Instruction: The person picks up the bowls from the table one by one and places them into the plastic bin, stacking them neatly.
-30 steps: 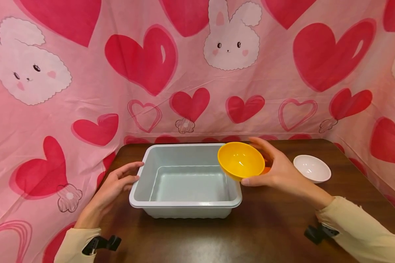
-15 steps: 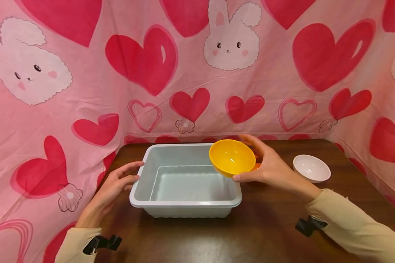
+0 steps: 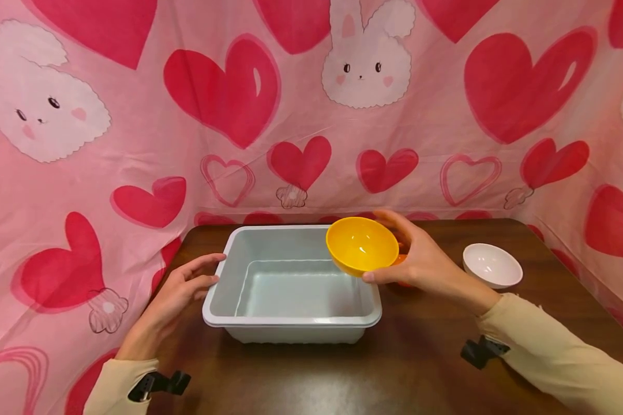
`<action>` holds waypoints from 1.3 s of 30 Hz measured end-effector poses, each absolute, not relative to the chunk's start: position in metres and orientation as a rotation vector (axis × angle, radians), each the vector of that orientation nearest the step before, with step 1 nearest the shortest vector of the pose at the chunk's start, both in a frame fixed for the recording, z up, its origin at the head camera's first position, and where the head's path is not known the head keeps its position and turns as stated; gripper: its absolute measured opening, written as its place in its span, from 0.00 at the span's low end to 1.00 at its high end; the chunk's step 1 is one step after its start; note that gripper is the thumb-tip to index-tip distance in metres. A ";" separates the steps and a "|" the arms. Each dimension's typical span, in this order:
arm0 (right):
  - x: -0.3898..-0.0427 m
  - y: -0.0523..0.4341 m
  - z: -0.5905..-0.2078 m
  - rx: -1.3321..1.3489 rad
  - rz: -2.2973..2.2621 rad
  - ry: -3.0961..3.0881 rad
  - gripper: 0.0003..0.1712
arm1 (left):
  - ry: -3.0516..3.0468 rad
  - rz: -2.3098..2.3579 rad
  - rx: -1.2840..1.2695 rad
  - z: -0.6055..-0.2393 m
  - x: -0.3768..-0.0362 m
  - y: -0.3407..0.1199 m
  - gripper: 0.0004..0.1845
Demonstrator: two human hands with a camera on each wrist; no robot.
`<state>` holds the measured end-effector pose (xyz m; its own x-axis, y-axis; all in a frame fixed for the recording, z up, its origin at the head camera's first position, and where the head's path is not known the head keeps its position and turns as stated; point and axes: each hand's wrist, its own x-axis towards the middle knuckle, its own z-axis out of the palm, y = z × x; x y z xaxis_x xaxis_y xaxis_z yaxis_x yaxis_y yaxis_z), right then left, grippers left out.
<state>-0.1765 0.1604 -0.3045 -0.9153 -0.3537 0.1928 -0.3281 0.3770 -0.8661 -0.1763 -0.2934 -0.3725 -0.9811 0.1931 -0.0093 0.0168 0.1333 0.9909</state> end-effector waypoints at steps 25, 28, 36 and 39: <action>-0.185 0.136 -0.292 -0.672 -1.594 2.579 0.62 | 2.269 1.947 0.206 -0.369 -0.175 -0.293 0.27; -0.187 0.134 -0.290 -0.696 -1.581 2.582 0.62 | 2.271 1.947 0.205 -0.369 -0.176 -0.292 0.27; -0.194 0.123 -0.286 -0.726 -1.537 2.570 0.61 | 2.292 1.934 0.207 -0.369 -0.176 -0.292 0.27; -0.196 0.118 -0.283 -0.721 -1.515 2.576 0.62 | 2.299 1.932 0.207 -0.368 -0.176 -0.292 0.28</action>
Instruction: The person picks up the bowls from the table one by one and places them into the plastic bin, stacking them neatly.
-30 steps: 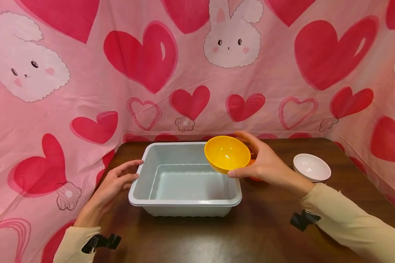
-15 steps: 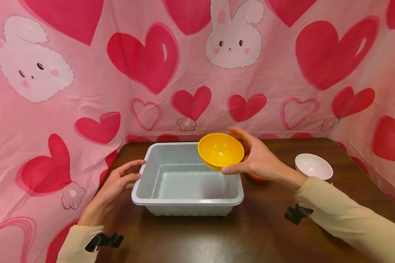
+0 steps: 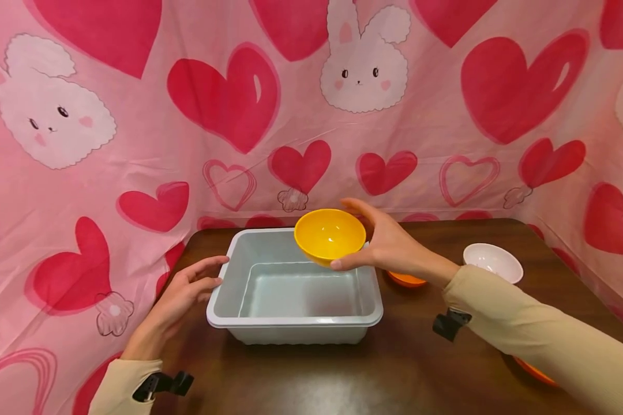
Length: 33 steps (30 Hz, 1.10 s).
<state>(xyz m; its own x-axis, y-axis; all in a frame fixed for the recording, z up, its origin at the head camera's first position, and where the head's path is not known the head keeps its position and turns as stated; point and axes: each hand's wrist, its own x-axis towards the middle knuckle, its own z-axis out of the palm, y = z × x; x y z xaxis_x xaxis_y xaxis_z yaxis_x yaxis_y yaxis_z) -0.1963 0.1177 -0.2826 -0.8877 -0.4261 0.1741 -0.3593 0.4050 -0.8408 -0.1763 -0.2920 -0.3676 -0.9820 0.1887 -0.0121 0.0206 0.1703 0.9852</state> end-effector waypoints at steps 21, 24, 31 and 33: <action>-0.221 0.078 -0.281 -0.740 -1.410 2.619 0.62 | 2.279 1.939 0.206 -0.369 -0.178 -0.293 0.27; -0.226 0.072 -0.282 -0.748 -1.393 2.619 0.62 | 2.287 1.930 0.198 -0.368 -0.177 -0.293 0.28; -0.234 0.060 -0.282 -0.761 -1.376 2.600 0.62 | 2.297 1.907 0.181 -0.366 -0.177 -0.294 0.28; -0.235 0.058 -0.282 -0.755 -1.384 2.580 0.63 | 2.301 1.897 0.181 -0.366 -0.178 -0.293 0.29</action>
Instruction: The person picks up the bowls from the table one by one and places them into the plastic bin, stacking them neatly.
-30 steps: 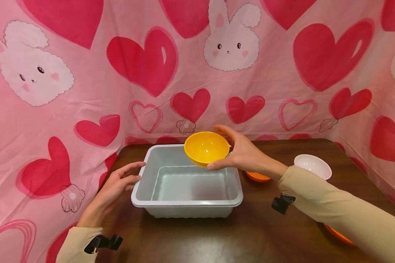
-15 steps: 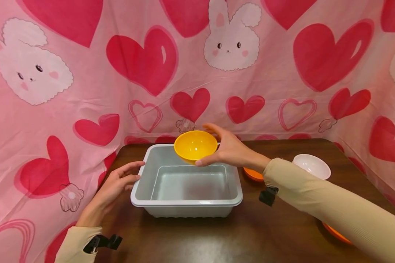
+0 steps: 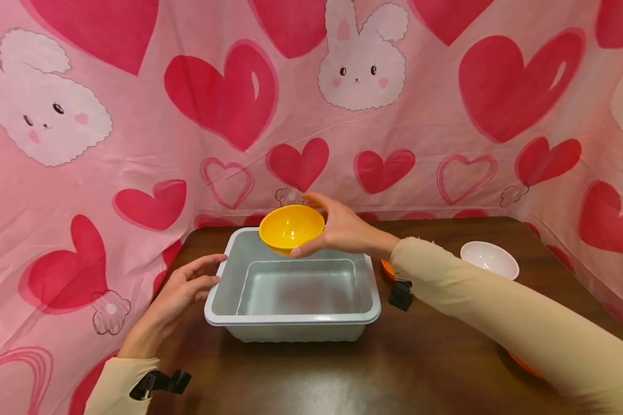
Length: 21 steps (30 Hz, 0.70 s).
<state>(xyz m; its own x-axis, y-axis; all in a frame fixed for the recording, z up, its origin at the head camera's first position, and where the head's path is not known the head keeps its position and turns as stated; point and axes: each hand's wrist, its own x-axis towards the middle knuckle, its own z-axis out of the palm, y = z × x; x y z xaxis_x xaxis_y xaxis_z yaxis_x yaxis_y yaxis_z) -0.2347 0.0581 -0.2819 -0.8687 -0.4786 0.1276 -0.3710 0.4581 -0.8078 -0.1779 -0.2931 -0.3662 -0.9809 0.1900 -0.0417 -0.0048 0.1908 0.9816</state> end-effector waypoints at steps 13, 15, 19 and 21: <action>-0.245 0.040 -0.291 -0.770 -1.350 2.571 0.60 | 2.293 1.894 0.182 -0.366 -0.178 -0.294 0.29; -0.246 0.036 -0.292 -0.767 -1.344 2.562 0.61 | 2.292 1.894 0.192 -0.367 -0.178 -0.294 0.29; -0.249 0.029 -0.294 -0.761 -1.334 2.547 0.62 | 2.310 1.872 0.206 -0.366 -0.178 -0.295 0.29; -0.251 0.025 -0.296 -0.762 -1.326 2.545 0.61 | 2.321 1.857 0.206 -0.365 -0.179 -0.295 0.29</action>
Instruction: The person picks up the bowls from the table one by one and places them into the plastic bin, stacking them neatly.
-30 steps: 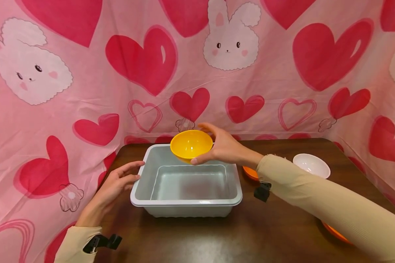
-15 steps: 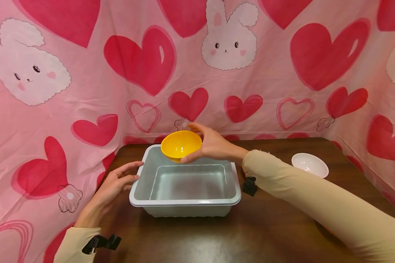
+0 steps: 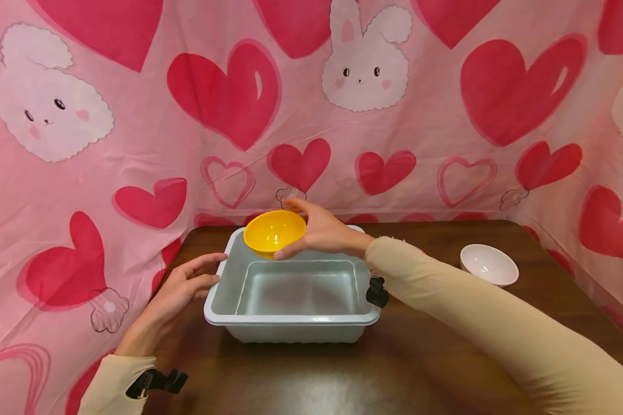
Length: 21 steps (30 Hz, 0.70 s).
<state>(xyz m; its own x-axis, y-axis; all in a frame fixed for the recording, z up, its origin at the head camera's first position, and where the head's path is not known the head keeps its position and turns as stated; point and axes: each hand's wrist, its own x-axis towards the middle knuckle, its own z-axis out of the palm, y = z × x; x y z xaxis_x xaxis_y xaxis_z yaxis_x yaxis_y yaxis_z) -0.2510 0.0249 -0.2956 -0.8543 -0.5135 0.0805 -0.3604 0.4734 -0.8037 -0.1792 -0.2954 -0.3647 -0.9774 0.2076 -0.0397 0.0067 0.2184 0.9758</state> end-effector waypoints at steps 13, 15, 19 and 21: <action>-0.261 0.010 -0.312 -0.767 -1.299 2.486 0.63 | 2.327 1.839 0.173 -0.362 -0.180 -0.294 0.29; -0.262 0.009 -0.315 -0.763 -1.296 2.482 0.64 | 2.330 1.838 0.176 -0.362 -0.180 -0.294 0.29; -0.265 0.005 -0.321 -0.754 -1.287 2.477 0.64 | 2.328 1.835 0.183 -0.363 -0.180 -0.294 0.29; -0.267 0.004 -0.324 -0.748 -1.278 2.477 0.64 | 2.330 1.832 0.184 -0.363 -0.180 -0.295 0.30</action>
